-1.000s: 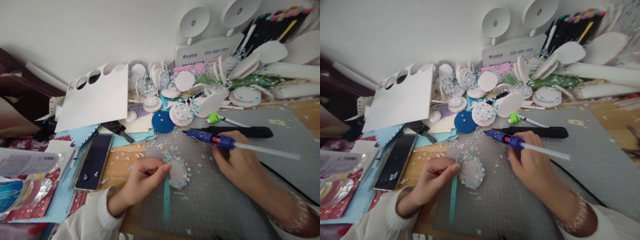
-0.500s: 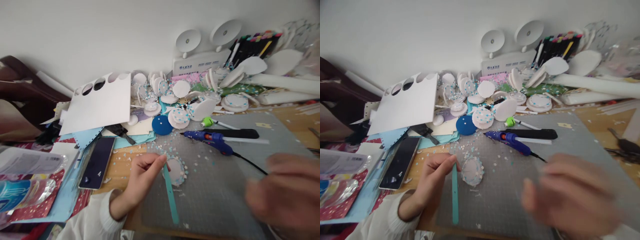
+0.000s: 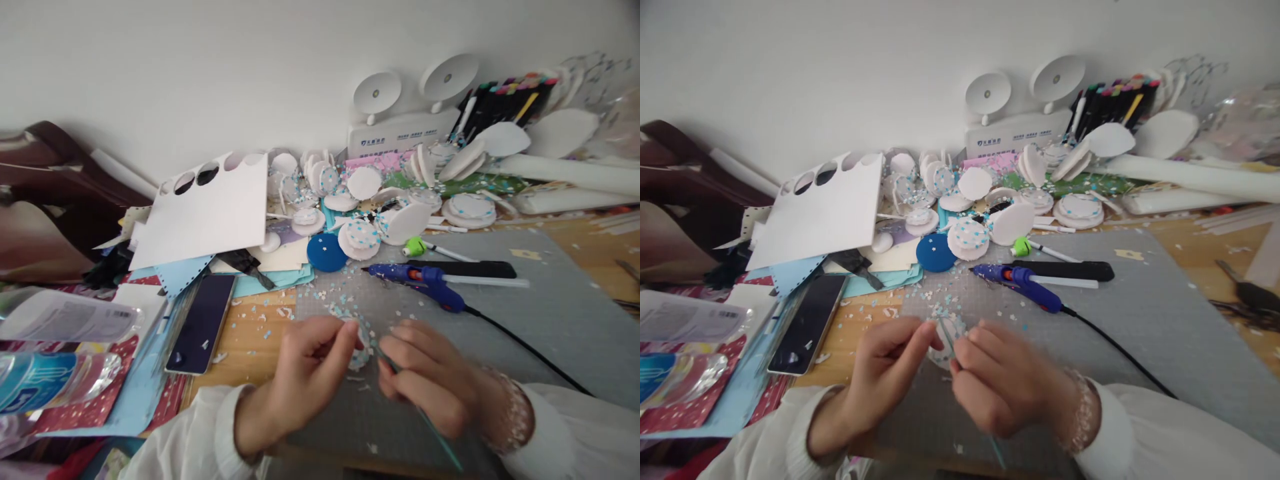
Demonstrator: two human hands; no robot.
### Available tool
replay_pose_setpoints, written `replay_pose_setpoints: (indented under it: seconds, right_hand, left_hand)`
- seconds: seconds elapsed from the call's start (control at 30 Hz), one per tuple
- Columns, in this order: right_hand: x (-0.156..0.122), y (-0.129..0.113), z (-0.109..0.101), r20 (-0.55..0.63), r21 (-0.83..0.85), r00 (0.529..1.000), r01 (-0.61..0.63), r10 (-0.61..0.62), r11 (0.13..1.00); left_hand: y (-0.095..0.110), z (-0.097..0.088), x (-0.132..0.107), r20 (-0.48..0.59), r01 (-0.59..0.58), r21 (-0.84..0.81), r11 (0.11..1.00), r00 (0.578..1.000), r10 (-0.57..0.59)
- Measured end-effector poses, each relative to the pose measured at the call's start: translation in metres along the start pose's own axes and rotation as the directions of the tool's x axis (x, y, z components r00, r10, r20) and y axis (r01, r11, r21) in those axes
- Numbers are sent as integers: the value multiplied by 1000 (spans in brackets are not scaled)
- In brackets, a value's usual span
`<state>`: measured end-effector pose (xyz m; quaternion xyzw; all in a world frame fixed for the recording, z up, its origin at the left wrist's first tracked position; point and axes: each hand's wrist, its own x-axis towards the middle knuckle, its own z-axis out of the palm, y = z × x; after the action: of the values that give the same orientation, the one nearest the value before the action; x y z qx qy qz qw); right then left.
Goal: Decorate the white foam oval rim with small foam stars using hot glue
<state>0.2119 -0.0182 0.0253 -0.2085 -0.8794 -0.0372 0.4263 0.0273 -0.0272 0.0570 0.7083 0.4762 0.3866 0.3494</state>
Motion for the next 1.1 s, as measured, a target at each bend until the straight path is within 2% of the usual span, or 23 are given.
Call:
replay_pose_setpoints:
  seconds: [0.07, 0.13, 0.17, 0.2, 0.3, 0.47, 0.57, 0.7, 0.8, 0.93, 1.1]
  right_hand:
    - [-7, 3, 1, -49, 217, 971, -219, 234, 951]
    - [-9, 5, 3, -78, 381, 883, -402, 462, 832]
    - [-9, 6, 4, -88, 422, 837, -459, 539, 782]
    - [-9, 6, 5, -98, 444, 803, -493, 588, 748]
    - [-6, 4, 7, -105, 490, 739, -543, 665, 681]
    - [-10, 0, 12, -26, 644, 655, -567, 755, 514]
    - [-13, -1, 14, 14, 693, 633, -564, 774, 448]
    - [-14, 1, 15, 43, 725, 609, -565, 792, 394]
    - [-15, 1, 15, 60, 749, 611, -550, 790, 368]
    - [-17, -2, 13, 144, 771, 614, -561, 776, 301]
    - [-17, -5, 13, 228, 773, 622, -583, 749, 249]
  left_hand:
    - [-13, -9, 6, -27, -131, 108, 985, 990, 135]
    - [-29, -17, 12, -18, -202, 183, 962, 978, 208]
    - [-36, -20, 15, -29, -212, 189, 959, 975, 221]
    - [-43, -22, 16, -15, -199, 180, 963, 979, 205]
    - [-56, -22, 18, 64, -196, 123, 973, 980, 189]
    - [-58, -16, 16, 193, -261, 142, 955, 953, 232]
    - [-58, -16, 16, 229, -272, 159, 949, 945, 233]
    - [-58, -18, 18, 244, -265, 90, 960, 941, 236]
    - [-57, -18, 18, 265, -249, 18, 968, 935, 235]
    - [-54, -18, 18, 278, -209, -71, 975, 935, 220]
    - [-53, -17, 18, 271, -191, -100, 977, 939, 211]
